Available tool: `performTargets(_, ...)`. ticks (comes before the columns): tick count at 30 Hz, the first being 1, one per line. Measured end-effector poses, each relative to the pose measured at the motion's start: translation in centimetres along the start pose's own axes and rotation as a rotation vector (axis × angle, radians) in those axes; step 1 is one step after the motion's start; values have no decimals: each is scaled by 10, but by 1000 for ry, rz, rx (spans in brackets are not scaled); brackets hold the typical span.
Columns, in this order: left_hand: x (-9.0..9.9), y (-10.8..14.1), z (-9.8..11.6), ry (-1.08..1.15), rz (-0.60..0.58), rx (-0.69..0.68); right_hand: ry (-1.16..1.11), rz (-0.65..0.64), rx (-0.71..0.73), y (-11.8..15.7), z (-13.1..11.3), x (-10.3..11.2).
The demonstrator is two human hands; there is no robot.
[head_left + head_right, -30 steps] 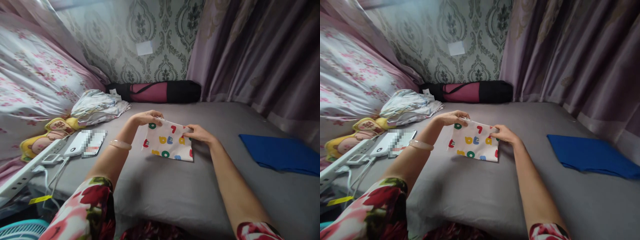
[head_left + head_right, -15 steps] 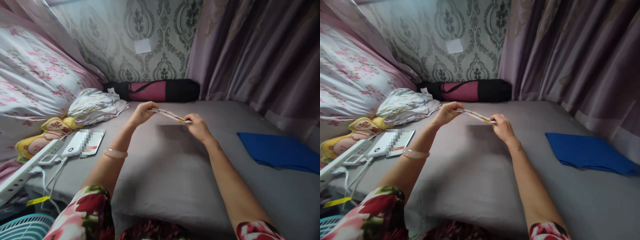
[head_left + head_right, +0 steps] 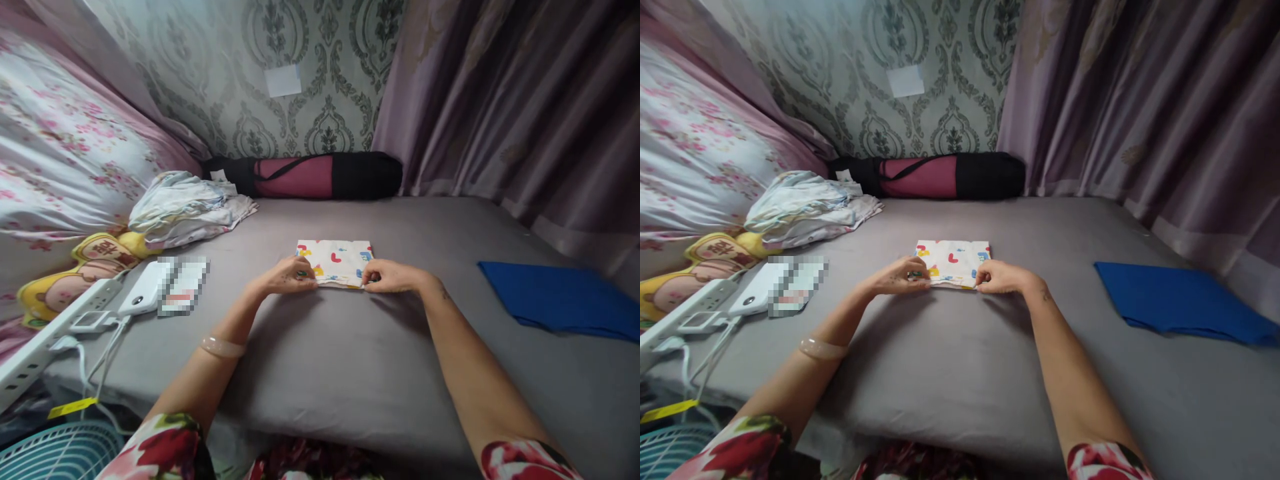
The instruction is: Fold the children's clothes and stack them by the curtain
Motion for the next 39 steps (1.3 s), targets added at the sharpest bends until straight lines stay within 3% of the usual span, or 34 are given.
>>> performTargets(2, 3, -5, -3, -10, 30, 46, 11, 36, -17, -3, -1, 4)
performTargets(6, 17, -22, -14, -84, 292, 170, 147, 343, -80, -19, -7, 25)
performTargets(8, 15, -34, -18, -126, 358, 246, 232, 430, -124, -31, -12, 26)
performTargets(14, -12, -64, -16, -206, 293, 382, 364, 379, -173, -71, -28, 7)
performTargets(17, -19, -65, -18, -259, 288, 386, 382, 375, -192, -80, -25, -4)
performTargets(21, -31, -63, -24, -305, 191, 370, 360, 319, -210, -86, -13, -21)
performTargets(25, -34, -64, -29, -304, 167, 377, 357, 315, -214, -87, -10, -22)
performTargets(33, -30, -63, -28, -328, 258, 349, 360, 327, -235, -80, -16, -18)
performTargets(39, -17, -59, -19, -409, 414, 345, 441, 485, -340, -64, -7, 5)
Point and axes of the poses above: each hand's wrist, its own y-axis away from the middle knuckle, its own x-axis out of the back of the hand, z = x × y, the point moved 10 cm from there along -y, towards the middle knuckle, and after that the axes turned 5 degrees about x, right-handed, at the moved point
